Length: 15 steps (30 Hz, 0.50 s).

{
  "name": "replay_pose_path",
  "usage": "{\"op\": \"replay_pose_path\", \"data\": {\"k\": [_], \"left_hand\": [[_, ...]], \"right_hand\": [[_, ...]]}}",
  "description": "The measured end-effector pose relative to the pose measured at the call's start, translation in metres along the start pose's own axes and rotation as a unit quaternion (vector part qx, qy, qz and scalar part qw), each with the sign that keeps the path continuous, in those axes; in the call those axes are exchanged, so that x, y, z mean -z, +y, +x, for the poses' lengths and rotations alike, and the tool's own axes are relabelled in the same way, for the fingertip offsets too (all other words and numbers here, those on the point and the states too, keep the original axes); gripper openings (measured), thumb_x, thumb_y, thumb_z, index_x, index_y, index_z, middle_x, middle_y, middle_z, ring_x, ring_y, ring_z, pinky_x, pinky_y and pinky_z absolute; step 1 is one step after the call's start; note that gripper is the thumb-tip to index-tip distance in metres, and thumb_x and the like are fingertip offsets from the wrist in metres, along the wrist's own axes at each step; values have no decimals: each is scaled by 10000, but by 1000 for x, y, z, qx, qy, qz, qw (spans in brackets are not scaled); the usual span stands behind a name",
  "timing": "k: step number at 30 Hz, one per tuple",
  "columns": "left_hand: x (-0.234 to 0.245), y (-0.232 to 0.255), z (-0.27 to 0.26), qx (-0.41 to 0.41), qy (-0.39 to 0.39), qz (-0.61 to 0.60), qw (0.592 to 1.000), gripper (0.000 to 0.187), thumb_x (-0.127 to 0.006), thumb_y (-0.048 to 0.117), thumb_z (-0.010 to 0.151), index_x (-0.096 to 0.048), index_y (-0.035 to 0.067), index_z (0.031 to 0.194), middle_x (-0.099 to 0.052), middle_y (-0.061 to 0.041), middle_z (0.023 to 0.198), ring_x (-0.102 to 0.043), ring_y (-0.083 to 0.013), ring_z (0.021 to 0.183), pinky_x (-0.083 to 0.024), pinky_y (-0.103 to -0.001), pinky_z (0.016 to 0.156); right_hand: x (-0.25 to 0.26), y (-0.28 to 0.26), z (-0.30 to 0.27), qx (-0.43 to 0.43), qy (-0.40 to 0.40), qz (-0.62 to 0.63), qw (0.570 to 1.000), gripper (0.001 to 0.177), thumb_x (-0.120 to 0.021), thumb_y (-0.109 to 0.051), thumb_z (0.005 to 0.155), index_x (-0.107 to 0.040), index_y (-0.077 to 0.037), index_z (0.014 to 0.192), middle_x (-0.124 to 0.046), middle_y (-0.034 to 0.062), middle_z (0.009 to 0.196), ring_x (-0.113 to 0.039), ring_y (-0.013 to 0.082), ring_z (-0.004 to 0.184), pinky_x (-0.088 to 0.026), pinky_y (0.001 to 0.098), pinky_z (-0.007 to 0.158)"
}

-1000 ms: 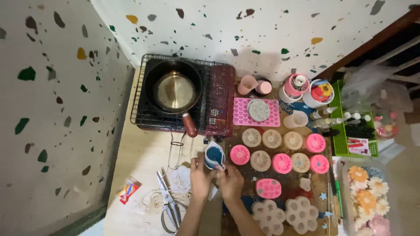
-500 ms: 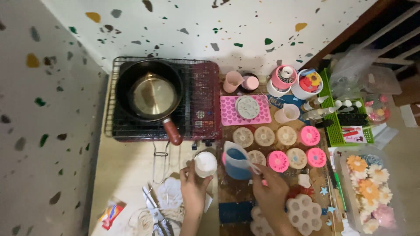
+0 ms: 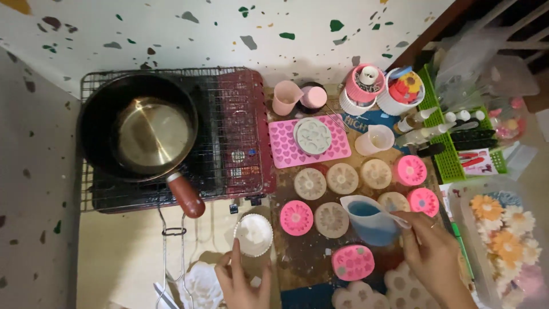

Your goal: The recorder is making candles by melting wax on a portable stove, mixing in colors, and pouring it into molds.

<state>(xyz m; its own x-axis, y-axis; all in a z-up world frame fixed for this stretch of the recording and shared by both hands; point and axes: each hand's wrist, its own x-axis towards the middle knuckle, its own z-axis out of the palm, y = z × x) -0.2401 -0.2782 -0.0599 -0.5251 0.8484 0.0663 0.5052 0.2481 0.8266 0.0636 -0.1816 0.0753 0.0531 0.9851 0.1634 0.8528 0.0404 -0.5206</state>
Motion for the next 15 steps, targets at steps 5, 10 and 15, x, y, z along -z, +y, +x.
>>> {"op": "replay_pose_path", "data": {"k": [5, 10, 15], "left_hand": [[-11, -16, -25, 23, 2, -21, 1000, 885, -865, 108, 551, -576, 91, 1387, -538, -119, 1092, -503, -135, 579, -462, -271, 505], [-22, -47, -49, 43, 31, -13, 999, 851, -860, 98, 492, -647, 111, 1316, -531, -93, 1034, -465, -120, 532, -438, -256, 480], [-23, -58, -56, 65, -54, -7, 996, 895, -925, 169, 509, -638, 122, 1355, -540, -72, 1017, -485, -109, 492, -453, -255, 447]], "right_hand": [[-9, 15, 12, 49, -16, -23, 998, 250, -619, 22, 890, -716, -58, 1106, -737, 114, 994, -725, 244, 794, -564, 318, 673], [-18, 13, 25, 126, -19, -32, 991, 249, -627, 28, 878, -693, -52, 1105, -732, 126, 1038, -732, 294, 889, -569, 349, 755], [-24, 9, 35, 84, -54, -37, 994, 293, -643, 35, 848, -705, -49, 1122, -738, 136, 1033, -741, 296, 830, -585, 360, 714]]}}
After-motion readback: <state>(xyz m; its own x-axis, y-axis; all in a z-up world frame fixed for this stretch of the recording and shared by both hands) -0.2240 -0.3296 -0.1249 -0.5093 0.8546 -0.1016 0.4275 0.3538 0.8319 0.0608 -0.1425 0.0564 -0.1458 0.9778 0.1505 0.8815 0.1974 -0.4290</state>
